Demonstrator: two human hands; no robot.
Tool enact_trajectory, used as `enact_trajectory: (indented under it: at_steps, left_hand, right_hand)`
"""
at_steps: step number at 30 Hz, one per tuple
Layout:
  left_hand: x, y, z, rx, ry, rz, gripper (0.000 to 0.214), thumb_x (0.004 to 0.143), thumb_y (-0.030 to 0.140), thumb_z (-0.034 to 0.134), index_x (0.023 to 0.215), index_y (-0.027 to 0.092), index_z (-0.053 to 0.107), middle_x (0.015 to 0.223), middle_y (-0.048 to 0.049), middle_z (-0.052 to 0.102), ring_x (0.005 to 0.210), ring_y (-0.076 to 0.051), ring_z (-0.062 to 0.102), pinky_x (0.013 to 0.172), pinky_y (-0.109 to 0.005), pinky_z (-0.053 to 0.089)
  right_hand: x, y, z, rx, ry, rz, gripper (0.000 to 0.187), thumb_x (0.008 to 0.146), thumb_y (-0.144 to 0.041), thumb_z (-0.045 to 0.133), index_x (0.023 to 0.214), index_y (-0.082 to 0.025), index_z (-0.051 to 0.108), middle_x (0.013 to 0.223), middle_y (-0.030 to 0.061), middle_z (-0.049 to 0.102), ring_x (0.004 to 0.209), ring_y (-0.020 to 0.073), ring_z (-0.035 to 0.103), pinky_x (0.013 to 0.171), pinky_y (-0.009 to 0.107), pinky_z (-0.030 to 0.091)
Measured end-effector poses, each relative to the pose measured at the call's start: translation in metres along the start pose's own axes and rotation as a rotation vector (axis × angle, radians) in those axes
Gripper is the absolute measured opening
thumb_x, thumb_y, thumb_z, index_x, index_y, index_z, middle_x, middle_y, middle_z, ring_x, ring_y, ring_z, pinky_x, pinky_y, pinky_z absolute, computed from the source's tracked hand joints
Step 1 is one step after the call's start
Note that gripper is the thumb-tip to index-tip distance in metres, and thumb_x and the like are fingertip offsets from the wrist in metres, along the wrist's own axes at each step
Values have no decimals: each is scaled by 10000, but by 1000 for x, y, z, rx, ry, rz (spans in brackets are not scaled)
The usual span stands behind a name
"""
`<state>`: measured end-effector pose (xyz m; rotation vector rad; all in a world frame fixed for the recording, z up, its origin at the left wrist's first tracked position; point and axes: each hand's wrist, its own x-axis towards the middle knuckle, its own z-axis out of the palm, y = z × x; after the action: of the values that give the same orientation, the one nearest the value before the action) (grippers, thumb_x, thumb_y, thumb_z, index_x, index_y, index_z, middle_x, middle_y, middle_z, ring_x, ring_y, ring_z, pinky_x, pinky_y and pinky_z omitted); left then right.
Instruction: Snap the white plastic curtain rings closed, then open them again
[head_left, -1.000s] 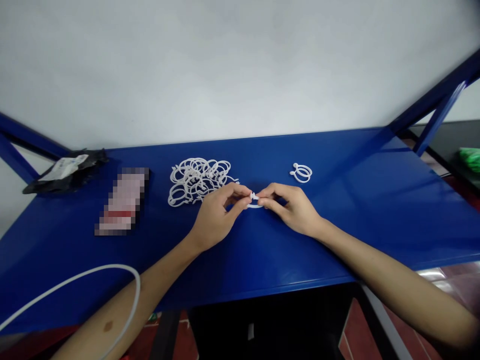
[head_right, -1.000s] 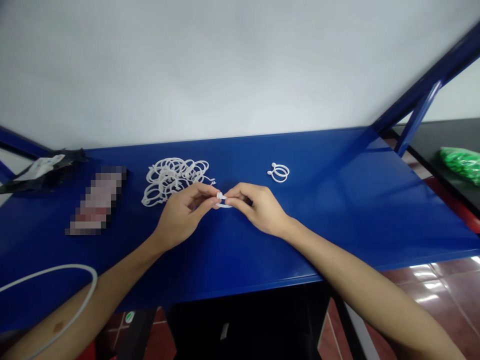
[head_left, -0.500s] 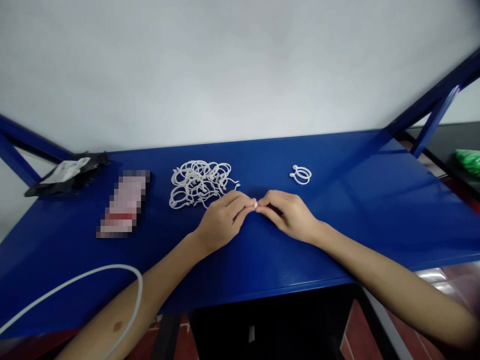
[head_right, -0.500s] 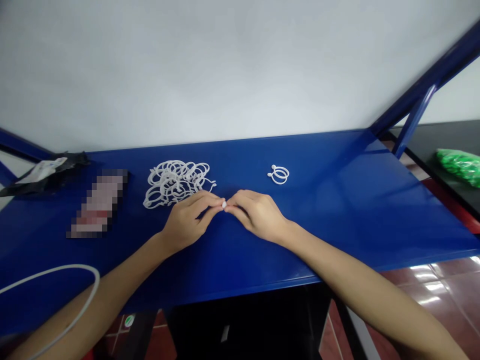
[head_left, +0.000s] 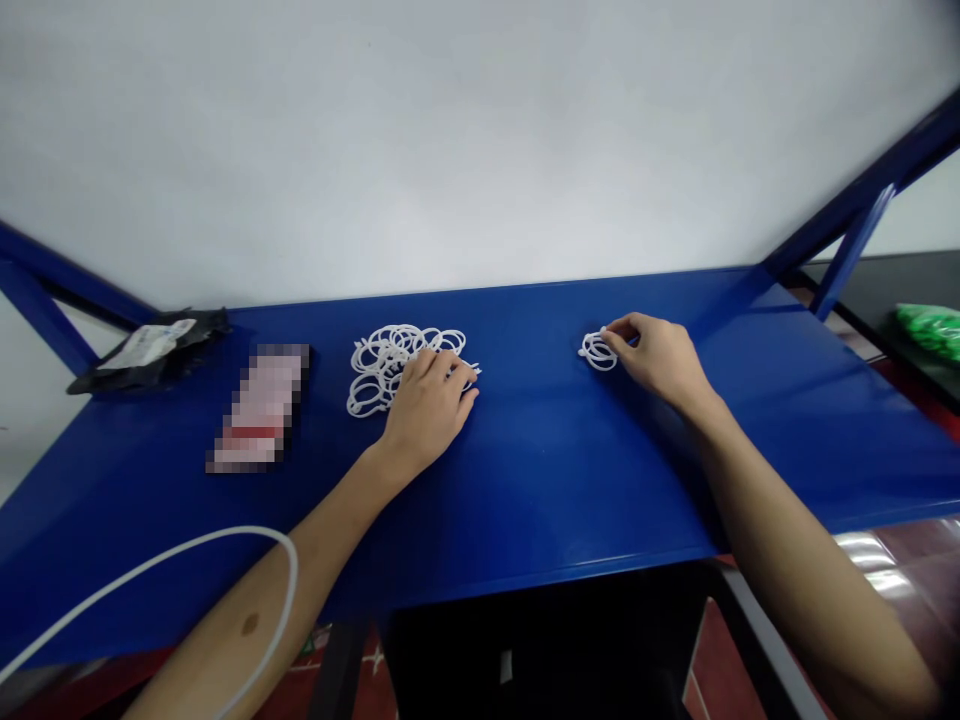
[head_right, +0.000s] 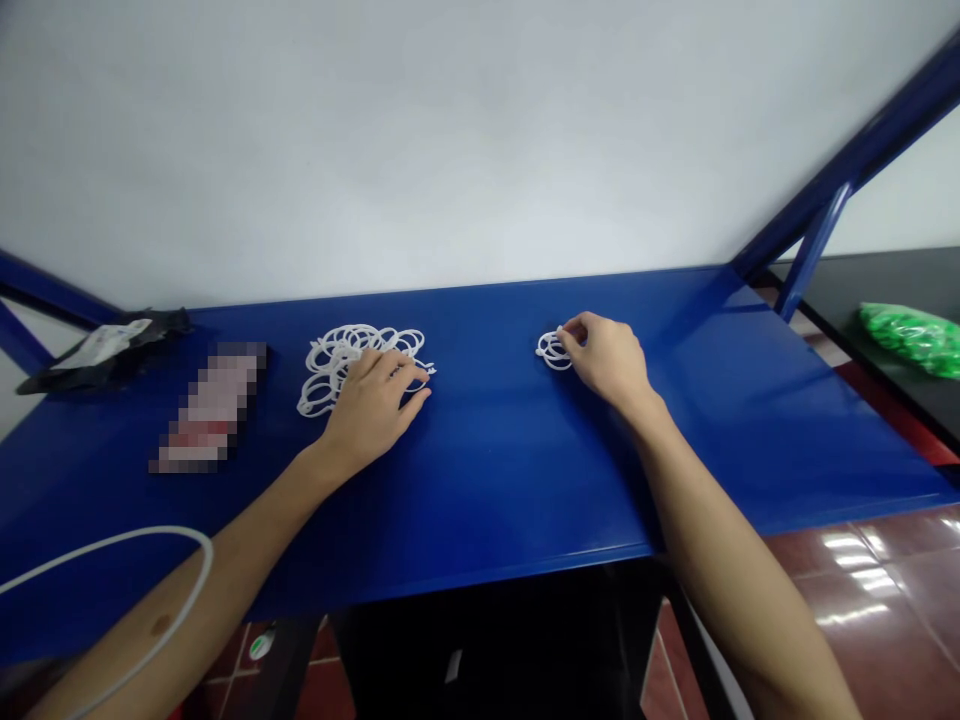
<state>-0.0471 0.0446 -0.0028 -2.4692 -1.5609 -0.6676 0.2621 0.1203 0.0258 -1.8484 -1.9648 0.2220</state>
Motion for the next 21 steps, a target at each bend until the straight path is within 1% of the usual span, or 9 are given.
enact_trajectory:
  at_steps: [4,7,10,12,14,15,17,19,21]
  left_hand:
    - [0,4,-4,76,-58,-39,128,944,250,609,1027,165,657,1027,-106,661,1004,-306,541,852,-441,459]
    - [0,5,-6,115,-71,-67,137,951,271,608,1007,160,666,1029,-106,662,1007,-308,538,845,-437,447]
    - [0,5,-4,142,-64,-59,110,943,258,621,921,169,682,998,-93,666,982,-306,535,819,-435,433]
    - [0,7,-4,136,-44,-43,100,937,235,626,881,169,677,983,-88,669,970,-302,532,806,-432,425]
    - [0,10,-5,92,-4,-27,101,947,224,609,882,168,664,977,-86,674,960,-291,530,807,-430,421]
    - [0,13,-6,41,21,-20,103,958,219,591,893,170,654,971,-81,676,956,-282,530,817,-429,422]
    - [0,19,-10,-141,57,-17,109,981,207,546,915,176,628,941,-63,678,935,-248,535,841,-417,431]
    - [-1,25,-14,-412,33,-66,115,997,203,510,929,187,601,890,-34,672,866,-197,550,818,-371,455]
    - [-2,30,-18,-697,-60,-174,119,1009,233,488,938,197,576,858,-10,667,763,-150,558,734,-315,468]
  right_hand:
    - [-3,2,-3,-99,-8,37,246,888,-419,621,888,-203,739,842,71,764,744,236,680,634,325,443]
    - [-4,1,-6,-169,-16,65,272,885,-455,612,875,-208,726,844,78,746,752,246,671,621,328,434]
    - [-6,-4,-8,-201,39,86,284,891,-460,616,890,-196,721,933,105,729,790,256,664,640,341,447]
    - [-8,-9,-8,-183,97,71,257,900,-430,622,906,-191,718,966,107,718,798,249,655,661,348,459]
    - [-13,-16,-5,-132,147,-11,219,915,-383,620,910,-186,714,943,98,709,784,235,645,684,355,471]
    - [-16,-21,-2,-84,157,-84,201,924,-358,614,909,-183,711,926,92,705,779,227,641,699,357,479]
    - [-26,-32,6,68,118,-274,179,945,-322,598,937,-179,704,920,80,697,779,207,639,733,357,500]
    - [-37,-44,14,278,-21,-462,183,961,-314,598,1051,-181,686,997,77,696,800,182,646,762,345,527]
    - [-49,-55,21,460,-173,-592,234,977,-286,590,1188,-199,639,1150,86,675,869,166,655,799,333,548]
